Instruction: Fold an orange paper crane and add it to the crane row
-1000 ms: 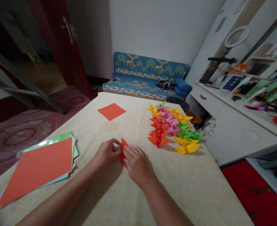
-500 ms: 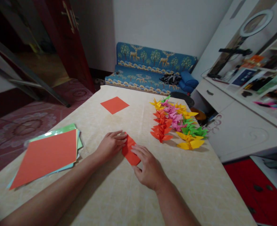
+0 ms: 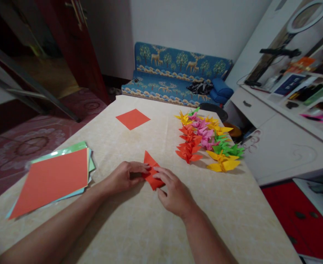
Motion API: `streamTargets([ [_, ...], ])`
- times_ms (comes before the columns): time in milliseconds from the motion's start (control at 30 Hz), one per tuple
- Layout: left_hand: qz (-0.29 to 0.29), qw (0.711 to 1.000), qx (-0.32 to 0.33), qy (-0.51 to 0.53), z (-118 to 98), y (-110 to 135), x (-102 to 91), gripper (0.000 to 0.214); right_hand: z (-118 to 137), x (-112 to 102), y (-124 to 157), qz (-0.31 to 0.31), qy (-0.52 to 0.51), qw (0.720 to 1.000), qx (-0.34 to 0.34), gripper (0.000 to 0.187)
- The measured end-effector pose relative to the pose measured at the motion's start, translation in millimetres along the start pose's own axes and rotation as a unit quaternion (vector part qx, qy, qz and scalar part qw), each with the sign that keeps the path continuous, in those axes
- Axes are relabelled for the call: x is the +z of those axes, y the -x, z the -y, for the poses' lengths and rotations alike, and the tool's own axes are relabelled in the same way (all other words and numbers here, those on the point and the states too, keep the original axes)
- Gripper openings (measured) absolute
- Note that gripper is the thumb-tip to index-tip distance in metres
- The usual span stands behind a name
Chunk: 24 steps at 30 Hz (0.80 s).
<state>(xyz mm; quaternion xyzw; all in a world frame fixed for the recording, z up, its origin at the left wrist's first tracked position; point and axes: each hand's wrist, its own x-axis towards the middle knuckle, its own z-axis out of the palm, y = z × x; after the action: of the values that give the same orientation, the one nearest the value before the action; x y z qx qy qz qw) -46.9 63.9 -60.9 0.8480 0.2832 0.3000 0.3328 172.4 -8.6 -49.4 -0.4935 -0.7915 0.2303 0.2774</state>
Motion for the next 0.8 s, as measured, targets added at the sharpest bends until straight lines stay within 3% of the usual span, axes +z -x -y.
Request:
streamTargets([
  [167,-0.021,1.0,-0.01,0.013,-1,-1,2.5,0.019,-3,0,0,-0.017,-0.004,1.0,-0.003,0.029],
  [300,-0.038,0.999,-0.035,0.014,-2,-1,2.9,0.02,0,-1,0,-0.016,-0.011,1.0,-0.002,0.052],
  [433,-0.019,0.999,-0.001,-0.026,-2,2,1.6,0.02,-1,1,-4,-0.057,-0.005,0.998,-0.013,0.025],
  [533,0.026,0.995,0.04,-0.086,-5,9,-2.3,0.027,-5,3,-8,-0.077,0.004,0.997,-0.012,0.02],
  [800,0.064,0.981,0.064,-0.171,-8,27,-11.9,0.039,-17,10,-28,-0.131,0.015,0.984,0.123,0.018],
])
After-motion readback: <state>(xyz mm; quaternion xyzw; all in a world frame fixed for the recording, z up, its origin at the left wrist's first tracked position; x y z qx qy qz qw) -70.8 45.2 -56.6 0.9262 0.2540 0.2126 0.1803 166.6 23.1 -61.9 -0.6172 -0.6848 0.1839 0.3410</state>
